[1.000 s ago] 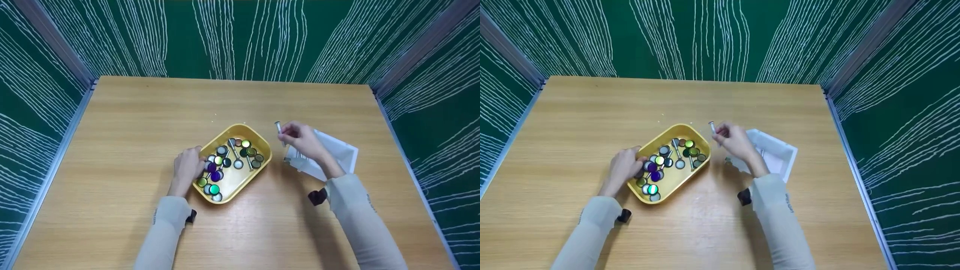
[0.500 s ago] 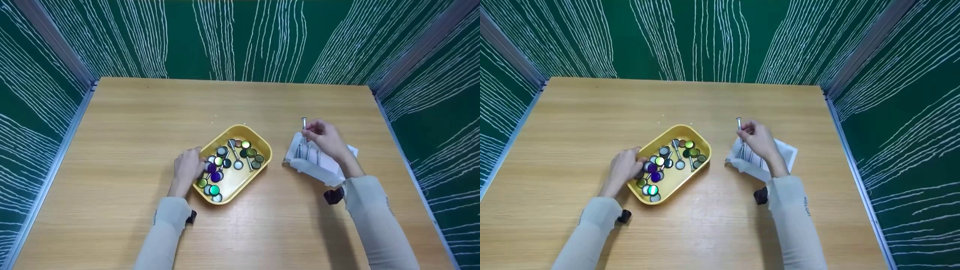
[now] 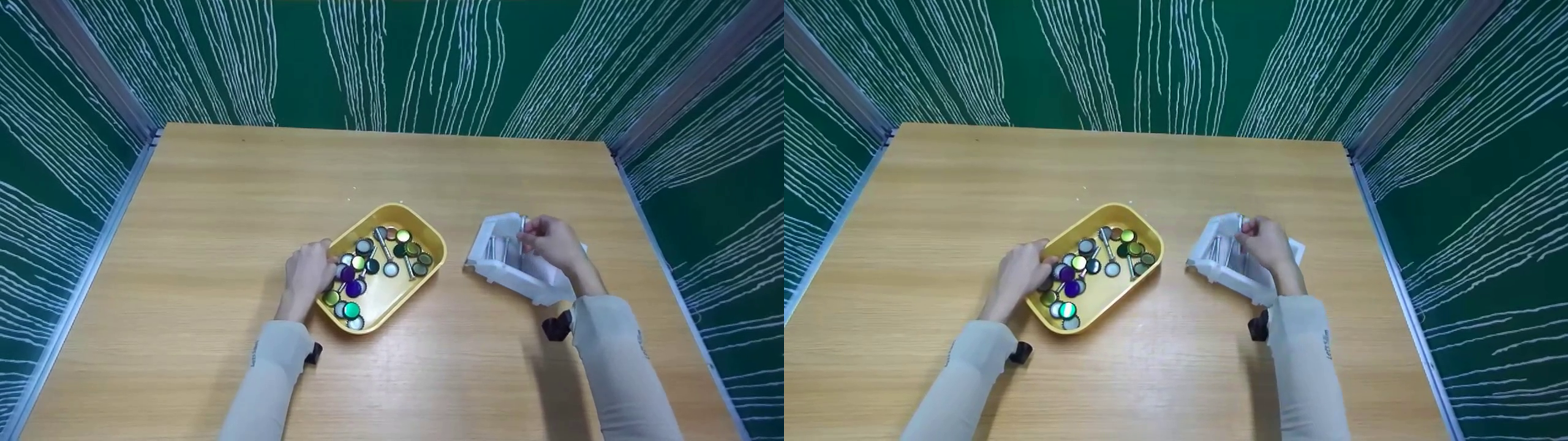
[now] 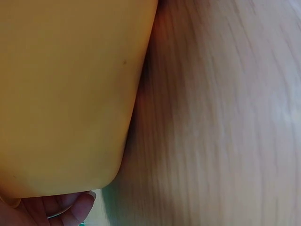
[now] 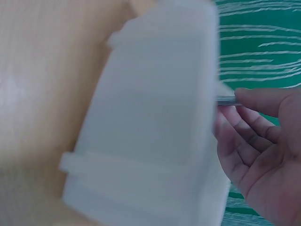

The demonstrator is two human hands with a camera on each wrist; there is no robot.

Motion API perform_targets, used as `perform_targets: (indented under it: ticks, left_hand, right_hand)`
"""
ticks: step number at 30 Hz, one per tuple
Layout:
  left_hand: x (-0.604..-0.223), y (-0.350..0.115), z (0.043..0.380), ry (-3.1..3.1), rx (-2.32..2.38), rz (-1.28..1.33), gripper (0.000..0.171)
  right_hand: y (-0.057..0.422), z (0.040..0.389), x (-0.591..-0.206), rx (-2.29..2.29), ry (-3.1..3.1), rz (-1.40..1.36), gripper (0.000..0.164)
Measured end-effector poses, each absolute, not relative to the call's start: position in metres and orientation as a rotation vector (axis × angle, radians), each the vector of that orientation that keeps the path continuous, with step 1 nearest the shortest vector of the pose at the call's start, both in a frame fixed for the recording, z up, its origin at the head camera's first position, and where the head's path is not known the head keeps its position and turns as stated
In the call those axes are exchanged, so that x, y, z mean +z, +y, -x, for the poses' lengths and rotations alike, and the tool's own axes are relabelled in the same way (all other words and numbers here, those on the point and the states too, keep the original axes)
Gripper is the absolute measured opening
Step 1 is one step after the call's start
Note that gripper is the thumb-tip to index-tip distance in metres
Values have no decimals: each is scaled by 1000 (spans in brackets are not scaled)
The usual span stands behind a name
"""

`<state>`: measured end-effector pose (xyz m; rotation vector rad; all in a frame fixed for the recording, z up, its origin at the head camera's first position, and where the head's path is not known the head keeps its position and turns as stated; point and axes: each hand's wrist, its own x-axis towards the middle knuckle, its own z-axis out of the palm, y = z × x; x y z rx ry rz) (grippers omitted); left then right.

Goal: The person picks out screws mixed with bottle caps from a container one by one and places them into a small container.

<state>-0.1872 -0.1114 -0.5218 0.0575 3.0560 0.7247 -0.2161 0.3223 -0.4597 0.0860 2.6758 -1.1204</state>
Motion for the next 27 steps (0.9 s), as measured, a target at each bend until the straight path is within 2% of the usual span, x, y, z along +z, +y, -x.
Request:
perform_targets:
  ticks: [14,27]
  left_hand:
    - [-523,-114,187,3063,726,-40,23]
    - [-523,-112,189,3032,741,-47,23]
  right_hand:
    - [319,216,-487,-1051,2716,-181,11]
    - [314,213,-498,-960,2710,-271,11]
